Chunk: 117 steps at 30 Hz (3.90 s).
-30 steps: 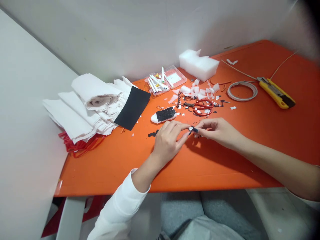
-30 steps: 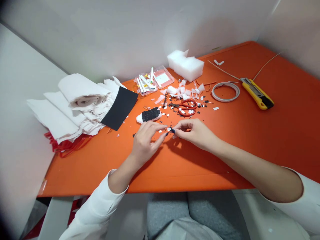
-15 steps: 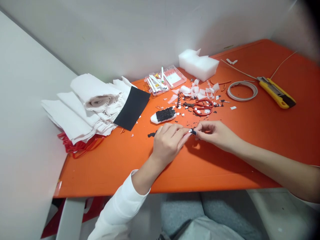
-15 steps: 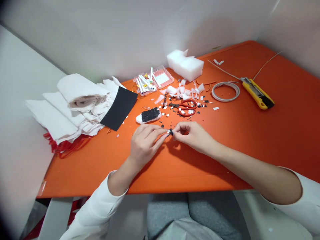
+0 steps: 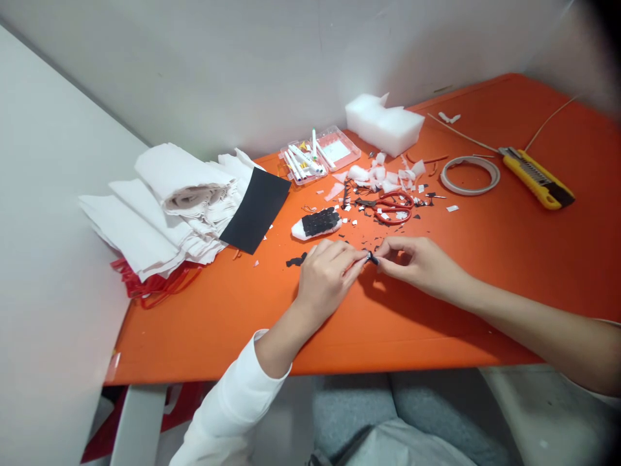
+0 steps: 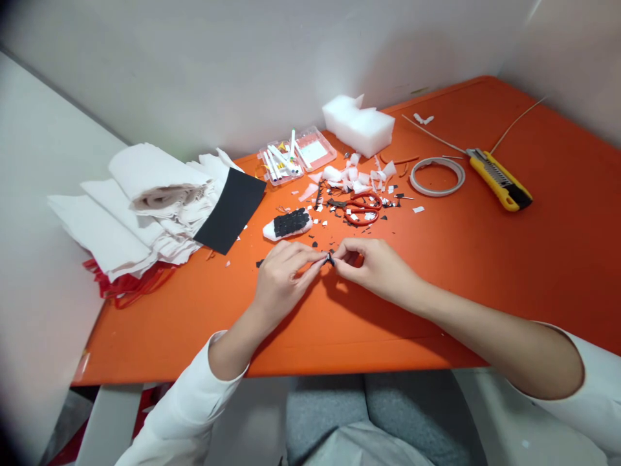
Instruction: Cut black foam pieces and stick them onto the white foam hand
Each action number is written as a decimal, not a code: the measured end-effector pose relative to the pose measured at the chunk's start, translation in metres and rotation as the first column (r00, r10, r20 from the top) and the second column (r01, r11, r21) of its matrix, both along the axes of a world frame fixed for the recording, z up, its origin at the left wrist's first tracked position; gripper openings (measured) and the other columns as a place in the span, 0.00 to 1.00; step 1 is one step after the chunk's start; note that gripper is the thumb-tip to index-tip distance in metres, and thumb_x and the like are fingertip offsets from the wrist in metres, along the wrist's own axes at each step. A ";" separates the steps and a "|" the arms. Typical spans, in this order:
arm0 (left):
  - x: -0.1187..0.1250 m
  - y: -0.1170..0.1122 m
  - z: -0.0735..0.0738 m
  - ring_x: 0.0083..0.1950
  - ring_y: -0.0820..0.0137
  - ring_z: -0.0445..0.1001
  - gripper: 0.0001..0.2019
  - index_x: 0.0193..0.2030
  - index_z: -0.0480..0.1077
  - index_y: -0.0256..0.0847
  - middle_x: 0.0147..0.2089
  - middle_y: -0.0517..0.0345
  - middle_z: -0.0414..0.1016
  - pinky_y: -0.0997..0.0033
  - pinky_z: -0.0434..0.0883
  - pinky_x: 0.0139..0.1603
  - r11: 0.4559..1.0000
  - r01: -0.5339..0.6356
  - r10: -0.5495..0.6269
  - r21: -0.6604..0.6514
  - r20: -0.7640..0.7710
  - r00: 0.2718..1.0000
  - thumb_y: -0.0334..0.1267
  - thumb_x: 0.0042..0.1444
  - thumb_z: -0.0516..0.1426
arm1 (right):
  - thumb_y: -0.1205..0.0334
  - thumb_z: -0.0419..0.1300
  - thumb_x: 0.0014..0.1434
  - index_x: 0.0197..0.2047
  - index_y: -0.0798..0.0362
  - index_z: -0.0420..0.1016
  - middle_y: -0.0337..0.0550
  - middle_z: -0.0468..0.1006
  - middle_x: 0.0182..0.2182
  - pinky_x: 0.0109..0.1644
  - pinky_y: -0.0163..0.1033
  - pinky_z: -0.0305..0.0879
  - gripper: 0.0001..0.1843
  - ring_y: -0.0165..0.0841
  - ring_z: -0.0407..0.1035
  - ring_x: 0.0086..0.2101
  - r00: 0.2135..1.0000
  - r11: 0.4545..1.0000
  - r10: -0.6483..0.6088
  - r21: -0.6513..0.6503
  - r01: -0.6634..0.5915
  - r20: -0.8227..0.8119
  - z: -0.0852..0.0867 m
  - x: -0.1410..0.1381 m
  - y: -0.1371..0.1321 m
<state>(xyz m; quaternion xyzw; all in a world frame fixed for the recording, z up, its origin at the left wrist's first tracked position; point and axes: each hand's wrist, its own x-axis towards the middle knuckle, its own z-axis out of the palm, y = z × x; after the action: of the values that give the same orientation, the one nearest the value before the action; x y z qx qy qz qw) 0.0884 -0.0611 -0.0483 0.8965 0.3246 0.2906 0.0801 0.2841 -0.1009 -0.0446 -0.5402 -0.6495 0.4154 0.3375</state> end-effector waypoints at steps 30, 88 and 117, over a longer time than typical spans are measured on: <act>0.001 0.004 -0.001 0.39 0.70 0.73 0.05 0.39 0.76 0.41 0.36 0.57 0.77 0.70 0.68 0.42 0.972 0.038 -0.016 -0.232 0.093 0.995 0.35 0.59 0.58 | 0.60 0.56 0.57 0.31 0.52 0.74 0.39 0.77 0.26 0.29 0.33 0.61 0.07 0.30 0.68 0.25 0.997 0.999 0.010 0.049 -0.014 0.072 0.000 0.002 0.001; 0.001 0.003 0.003 0.42 0.69 0.72 0.05 0.38 0.71 0.41 0.37 0.56 0.74 0.70 0.67 0.43 0.958 -0.009 0.019 -0.287 0.034 0.999 0.35 0.60 0.55 | 0.65 0.57 0.57 0.31 0.52 0.72 0.38 0.76 0.26 0.30 0.32 0.61 0.04 0.29 0.67 0.26 0.992 0.991 0.017 0.133 -0.034 0.127 -0.006 0.003 0.003; -0.002 0.000 0.005 0.38 0.68 0.68 0.08 0.41 0.72 0.39 0.37 0.55 0.76 0.68 0.63 0.40 0.988 0.064 -0.039 0.144 -0.170 0.985 0.36 0.63 0.52 | 0.52 0.57 0.60 0.36 0.54 0.75 0.42 0.78 0.30 0.39 0.38 0.66 0.13 0.33 0.70 0.31 0.970 0.976 0.069 -0.185 -0.114 -0.234 -0.011 0.001 0.007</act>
<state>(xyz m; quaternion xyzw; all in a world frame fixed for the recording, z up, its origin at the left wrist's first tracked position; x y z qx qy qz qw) 0.0866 -0.0607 -0.0437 0.9292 0.2843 0.2359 -0.0071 0.2851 -0.0938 -0.0554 -0.4894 -0.5867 0.5518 0.3343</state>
